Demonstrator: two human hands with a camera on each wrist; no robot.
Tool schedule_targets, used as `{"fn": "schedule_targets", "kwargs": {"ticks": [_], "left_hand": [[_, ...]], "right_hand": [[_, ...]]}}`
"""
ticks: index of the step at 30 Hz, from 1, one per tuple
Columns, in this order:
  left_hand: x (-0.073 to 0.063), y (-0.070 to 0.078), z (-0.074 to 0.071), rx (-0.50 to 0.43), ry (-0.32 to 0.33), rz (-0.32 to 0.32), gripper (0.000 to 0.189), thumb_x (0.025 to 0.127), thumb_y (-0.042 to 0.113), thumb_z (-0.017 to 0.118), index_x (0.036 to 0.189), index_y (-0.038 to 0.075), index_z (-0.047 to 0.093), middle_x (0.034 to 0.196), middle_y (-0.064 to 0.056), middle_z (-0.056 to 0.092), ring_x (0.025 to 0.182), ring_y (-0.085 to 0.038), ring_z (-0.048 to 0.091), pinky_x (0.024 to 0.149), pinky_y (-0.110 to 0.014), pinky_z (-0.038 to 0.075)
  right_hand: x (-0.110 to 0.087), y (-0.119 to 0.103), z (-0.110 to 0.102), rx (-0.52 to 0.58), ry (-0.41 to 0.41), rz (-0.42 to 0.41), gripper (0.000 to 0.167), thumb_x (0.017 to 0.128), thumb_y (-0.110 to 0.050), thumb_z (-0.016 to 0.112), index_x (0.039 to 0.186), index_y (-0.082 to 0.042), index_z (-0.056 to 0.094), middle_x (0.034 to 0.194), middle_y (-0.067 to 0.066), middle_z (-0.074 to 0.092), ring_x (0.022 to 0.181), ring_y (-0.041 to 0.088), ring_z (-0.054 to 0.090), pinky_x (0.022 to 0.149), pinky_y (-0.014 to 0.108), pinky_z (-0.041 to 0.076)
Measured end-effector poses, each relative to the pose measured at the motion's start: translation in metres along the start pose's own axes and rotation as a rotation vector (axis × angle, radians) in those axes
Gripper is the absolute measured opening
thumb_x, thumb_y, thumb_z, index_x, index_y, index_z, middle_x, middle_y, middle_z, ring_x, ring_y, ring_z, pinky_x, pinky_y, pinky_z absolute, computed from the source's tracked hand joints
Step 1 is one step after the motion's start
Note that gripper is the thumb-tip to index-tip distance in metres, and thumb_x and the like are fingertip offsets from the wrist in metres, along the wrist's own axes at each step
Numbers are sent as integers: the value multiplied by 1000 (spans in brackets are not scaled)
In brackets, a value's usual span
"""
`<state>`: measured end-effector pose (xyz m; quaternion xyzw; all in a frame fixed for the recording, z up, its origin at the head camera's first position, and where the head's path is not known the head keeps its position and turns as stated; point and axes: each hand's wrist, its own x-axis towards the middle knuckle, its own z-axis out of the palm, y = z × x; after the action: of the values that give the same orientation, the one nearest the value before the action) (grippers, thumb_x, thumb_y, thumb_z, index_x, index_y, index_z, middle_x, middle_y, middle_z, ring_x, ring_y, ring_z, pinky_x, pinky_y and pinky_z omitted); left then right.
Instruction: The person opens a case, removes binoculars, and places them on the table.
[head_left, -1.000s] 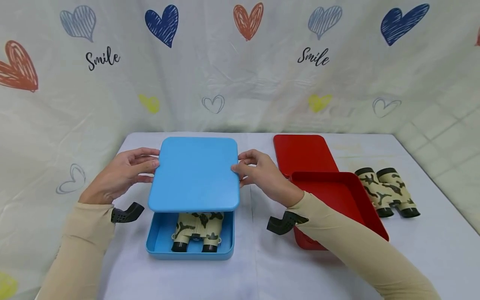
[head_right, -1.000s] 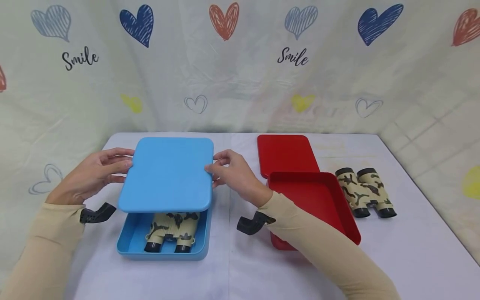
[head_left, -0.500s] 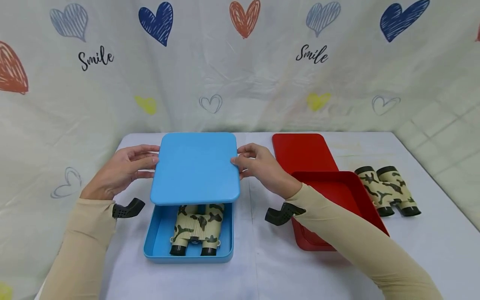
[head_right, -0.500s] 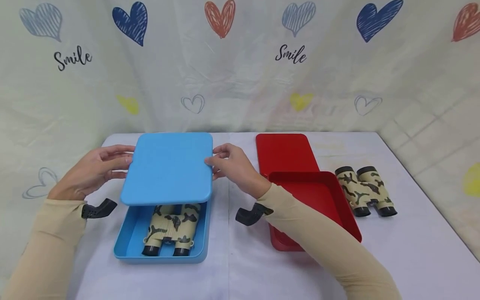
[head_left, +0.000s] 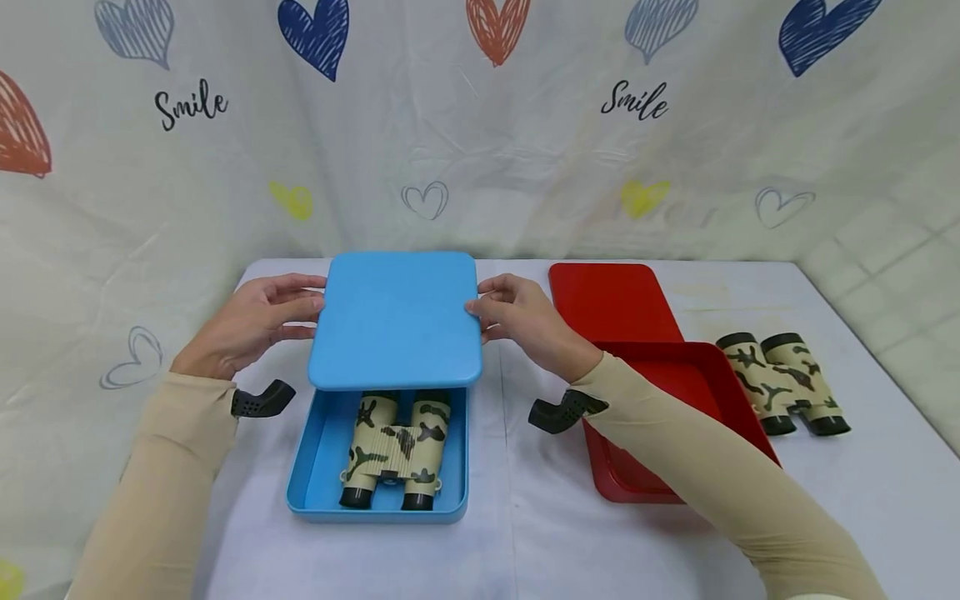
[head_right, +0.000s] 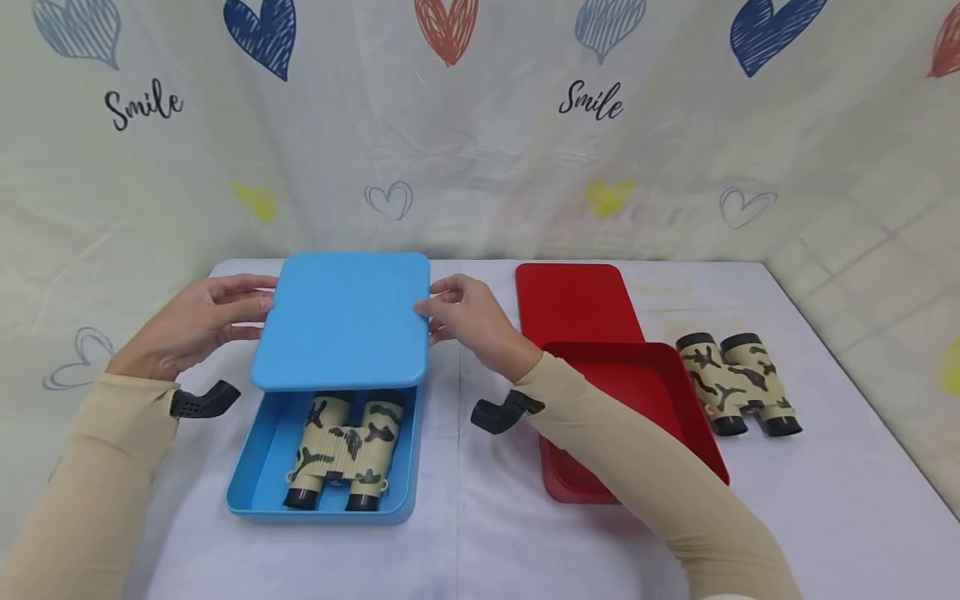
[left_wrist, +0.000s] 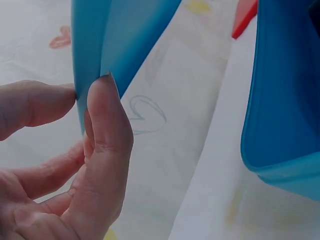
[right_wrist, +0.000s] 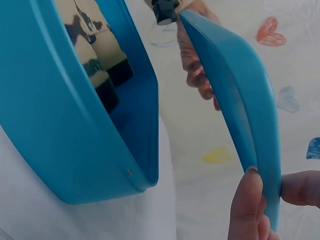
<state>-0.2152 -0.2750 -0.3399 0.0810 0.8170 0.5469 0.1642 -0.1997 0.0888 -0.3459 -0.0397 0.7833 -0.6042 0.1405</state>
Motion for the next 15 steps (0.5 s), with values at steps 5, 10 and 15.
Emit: {"fn": "schedule_targets", "kwargs": {"ticks": [5, 10, 15], "left_hand": [[4, 3, -2, 7, -10, 13, 64, 104, 34, 62, 155, 3, 40, 117, 19, 68, 103, -4, 72, 89, -22, 59], [9, 7, -3, 15, -20, 25, 64, 104, 33, 62, 155, 2, 40, 115, 20, 68, 102, -4, 73, 89, -23, 60], [15, 8, -5, 26, -24, 29, 64, 104, 31, 63, 156, 2, 39, 118, 17, 67, 102, -3, 72, 88, -23, 60]], "right_hand": [[8, 0, -2, -2, 16, 3, 46, 100, -27, 66, 139, -6, 52, 123, 15, 67, 95, 25, 74, 93, 42, 62], [12, -1, -4, -5, 30, 2, 45, 100, -26, 66, 138, -5, 53, 123, 15, 67, 96, 25, 74, 93, 42, 62], [17, -1, -4, -5, 32, -5, 47, 100, -27, 66, 140, -5, 52, 124, 16, 67, 98, 27, 74, 97, 46, 60]]}}
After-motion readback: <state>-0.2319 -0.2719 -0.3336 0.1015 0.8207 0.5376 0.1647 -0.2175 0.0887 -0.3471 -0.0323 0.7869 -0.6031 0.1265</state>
